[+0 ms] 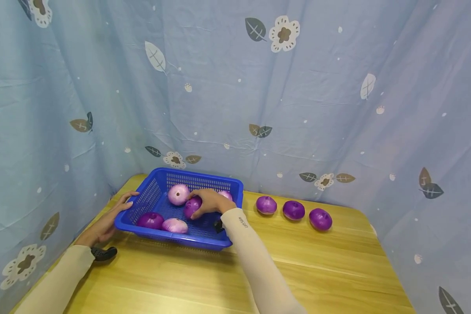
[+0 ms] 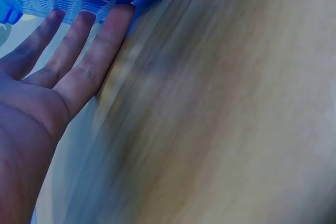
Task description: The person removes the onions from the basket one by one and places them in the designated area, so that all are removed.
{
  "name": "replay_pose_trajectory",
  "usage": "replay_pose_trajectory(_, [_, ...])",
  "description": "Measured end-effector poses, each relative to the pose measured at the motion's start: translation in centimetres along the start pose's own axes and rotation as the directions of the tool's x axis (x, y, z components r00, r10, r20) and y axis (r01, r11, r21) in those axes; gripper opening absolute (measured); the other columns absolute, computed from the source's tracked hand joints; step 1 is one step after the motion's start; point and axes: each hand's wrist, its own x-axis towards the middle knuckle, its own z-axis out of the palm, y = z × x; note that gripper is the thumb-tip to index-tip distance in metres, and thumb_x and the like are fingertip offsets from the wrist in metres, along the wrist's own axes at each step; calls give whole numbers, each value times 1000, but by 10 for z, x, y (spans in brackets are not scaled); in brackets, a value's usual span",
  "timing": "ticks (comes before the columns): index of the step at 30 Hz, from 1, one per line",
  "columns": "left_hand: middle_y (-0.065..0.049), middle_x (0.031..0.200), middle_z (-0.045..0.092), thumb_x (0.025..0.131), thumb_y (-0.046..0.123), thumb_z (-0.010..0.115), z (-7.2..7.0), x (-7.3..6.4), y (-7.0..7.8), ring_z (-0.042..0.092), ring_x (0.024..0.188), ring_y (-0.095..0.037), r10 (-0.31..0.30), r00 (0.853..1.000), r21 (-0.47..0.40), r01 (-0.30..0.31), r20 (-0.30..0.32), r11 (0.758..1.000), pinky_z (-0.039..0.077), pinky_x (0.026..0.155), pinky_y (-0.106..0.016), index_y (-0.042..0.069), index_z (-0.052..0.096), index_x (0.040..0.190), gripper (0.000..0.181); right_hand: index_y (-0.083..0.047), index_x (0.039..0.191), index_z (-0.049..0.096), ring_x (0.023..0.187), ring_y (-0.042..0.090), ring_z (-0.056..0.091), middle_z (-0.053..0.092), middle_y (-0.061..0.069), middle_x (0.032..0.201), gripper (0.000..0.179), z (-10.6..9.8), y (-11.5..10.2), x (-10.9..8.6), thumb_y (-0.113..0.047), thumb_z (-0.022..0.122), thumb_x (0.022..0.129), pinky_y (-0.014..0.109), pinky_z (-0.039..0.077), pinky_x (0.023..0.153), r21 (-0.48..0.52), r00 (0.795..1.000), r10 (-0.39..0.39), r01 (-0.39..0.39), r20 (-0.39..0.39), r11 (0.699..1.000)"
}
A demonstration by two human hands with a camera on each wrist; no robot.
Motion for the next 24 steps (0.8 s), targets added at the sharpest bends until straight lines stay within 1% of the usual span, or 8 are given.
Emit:
replay_pose_trajectory(3, [-23,157,18,111,42,42,-1,1,0,57,118,-31,2,1000,-1,-2,6,1000,57,89,-44,32,27,156,49,-16,136,63,118,20,58,65,2,128,69,-6,0,-3,-33,93,76,32,46,101,46,1000,4,-3,-24,999])
replay_pose_trajectory(6, [-25,157,17,111,42,42,-2,1,-1,58,117,-32,1,1000,-3,-1,15,1000,57,89,-45,33,27,156,49,-18,136,63,117,19,59,65,2,128,69,-12,1,-6,-36,92,77,31,47,100,39,998,-1,3,-58,999])
replay_pose_trajectory(10, [-25,157,17,111,42,41,-3,1,-2,58,117,-30,7,1000,-9,-6,16,1000,57,89,-43,34,27,156,48,-19,136,62,118,18,59,64,1,131,69,-20,2,-9,-41,91,77,32,48,100,41,995,4,0,-99,999])
replay_pose_trajectory(16, [-24,155,18,111,42,41,-2,2,-1,58,116,-29,-1,1000,-3,1,6,1000,57,88,-42,34,27,155,47,-21,138,60,121,16,58,62,-1,135,70,-30,4,-21,-45,89,79,33,47,102,45,993,18,-13,-119,999])
replay_pose_trajectory(21, [-24,155,19,112,41,39,-1,2,-1,59,114,-29,0,1000,10,0,7,1000,57,88,-42,34,26,156,46,-24,135,62,117,16,60,63,-2,133,67,-38,7,-32,-46,89,78,32,50,97,46,986,28,-21,-167,999])
replay_pose_trajectory(24, [-24,156,18,112,41,38,-1,1,-1,58,116,-30,2,1000,20,-3,9,1000,57,89,-43,34,25,156,47,-25,136,62,115,17,61,63,-2,134,67,-43,9,-38,-47,88,78,33,52,94,45,981,34,-26,-193,999])
